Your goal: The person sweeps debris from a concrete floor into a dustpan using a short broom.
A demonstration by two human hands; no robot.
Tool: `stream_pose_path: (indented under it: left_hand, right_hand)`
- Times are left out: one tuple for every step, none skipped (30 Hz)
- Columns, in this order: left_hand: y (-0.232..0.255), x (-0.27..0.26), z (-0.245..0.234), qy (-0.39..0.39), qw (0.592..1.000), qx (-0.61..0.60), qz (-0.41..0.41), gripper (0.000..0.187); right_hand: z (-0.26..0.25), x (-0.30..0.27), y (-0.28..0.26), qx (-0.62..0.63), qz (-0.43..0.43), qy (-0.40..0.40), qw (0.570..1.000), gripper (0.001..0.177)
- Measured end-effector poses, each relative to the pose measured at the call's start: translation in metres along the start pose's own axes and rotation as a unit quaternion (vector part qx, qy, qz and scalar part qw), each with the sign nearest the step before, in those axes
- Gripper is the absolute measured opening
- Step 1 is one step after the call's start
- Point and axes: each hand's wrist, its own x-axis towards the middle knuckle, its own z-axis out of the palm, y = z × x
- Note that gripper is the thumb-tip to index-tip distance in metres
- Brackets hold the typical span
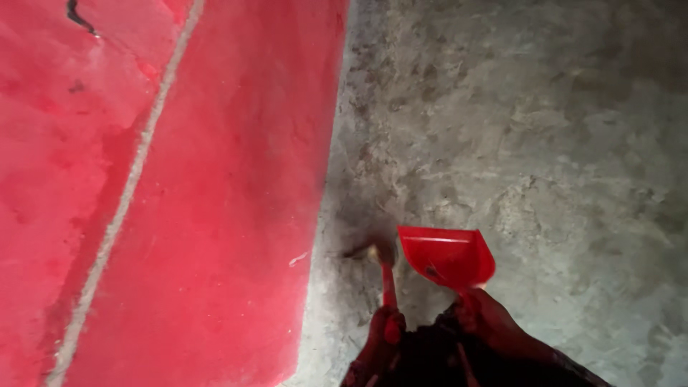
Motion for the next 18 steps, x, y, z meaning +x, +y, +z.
stream_pose_path:
  left_hand:
    - [0.009, 0.007, 0.010, -0.019, 0.999, -0.036, -0.031, 0.016]
    - [0.021, 0.015, 0.024, -0.039, 0.995, -0.067, -0.060, 0.015]
    - [0.025, 0.023, 0.039, -0.054, 0.994, -0.063, -0.065, 0.015]
    - [0.030, 0.030, 0.055, -0.068, 0.994, -0.056, -0.071, 0.015]
    - [0.032, 0.035, 0.069, -0.082, 0.992, -0.050, -0.077, 0.015]
    - [0.034, 0.041, 0.084, -0.085, 0.994, -0.034, -0.066, 0.016]
    - [0.038, 0.046, 0.098, -0.088, 0.995, -0.017, -0.054, 0.018]
    - [0.039, 0.050, 0.110, -0.089, 0.995, -0.001, -0.042, 0.021]
    - [0.041, 0.056, 0.123, -0.083, 0.996, 0.015, -0.029, 0.020]
    - [0.041, 0.064, 0.135, -0.076, 0.996, 0.031, -0.018, 0.020]
    - [0.039, 0.072, 0.146, -0.070, 0.996, 0.046, -0.006, 0.020]
    - [0.036, 0.081, 0.159, -0.076, 0.996, 0.042, 0.006, 0.018]
    - [0.033, 0.090, 0.173, -0.082, 0.996, 0.038, 0.018, 0.016]
    - [0.030, 0.096, 0.181, -0.085, 0.995, 0.034, 0.029, 0.014]
    - [0.028, 0.099, 0.188, -0.083, 0.995, 0.055, 0.027, 0.015]
    - [0.029, 0.101, 0.197, -0.082, 0.993, 0.077, 0.026, 0.017]
    - [0.030, 0.102, 0.205, -0.080, 0.991, 0.099, 0.025, 0.019]
    - [0.030, 0.102, 0.212, -0.065, 0.992, 0.102, 0.037, 0.018]
  right_hand:
    - [0.004, -0.001, -0.014, 0.005, 0.000, -0.005, 1.000, 0.027]
    - [0.012, 0.001, -0.031, 0.011, -0.004, -0.014, 1.000, 0.029]
    - [0.019, 0.001, -0.047, 0.016, -0.007, -0.022, 1.000, 0.030]
    - [0.024, 0.000, -0.061, 0.024, -0.011, -0.031, 0.999, 0.032]
    - [0.027, -0.002, -0.073, 0.027, -0.004, -0.032, 0.999, 0.030]
    - [0.028, -0.003, -0.089, 0.028, 0.000, -0.031, 0.999, 0.029]
    - [0.027, -0.004, -0.105, 0.029, 0.004, -0.031, 0.999, 0.028]
    - [0.023, -0.005, -0.120, 0.027, -0.004, -0.042, 0.999, 0.028]
    - [0.017, -0.005, -0.135, 0.026, -0.012, -0.054, 0.998, 0.027]
    - [0.010, -0.004, -0.147, 0.025, -0.020, -0.063, 0.997, 0.027]
    - [0.003, -0.002, -0.157, 0.037, -0.028, -0.059, 0.997, 0.028]
    - [-0.004, -0.001, -0.165, 0.049, -0.035, -0.056, 0.997, 0.030]
    - [-0.011, -0.001, -0.174, 0.061, -0.043, -0.053, 0.996, 0.031]
    - [-0.019, -0.002, -0.180, 0.067, -0.047, -0.058, 0.995, 0.030]
    - [-0.025, -0.002, -0.185, 0.073, -0.051, -0.062, 0.994, 0.029]
    - [-0.028, -0.002, -0.192, 0.079, -0.057, -0.067, 0.993, 0.028]
    - [-0.031, -0.002, -0.196, 0.084, -0.056, -0.054, 0.993, 0.029]
    - [-0.035, -0.003, -0.199, 0.088, -0.055, -0.040, 0.994, 0.030]
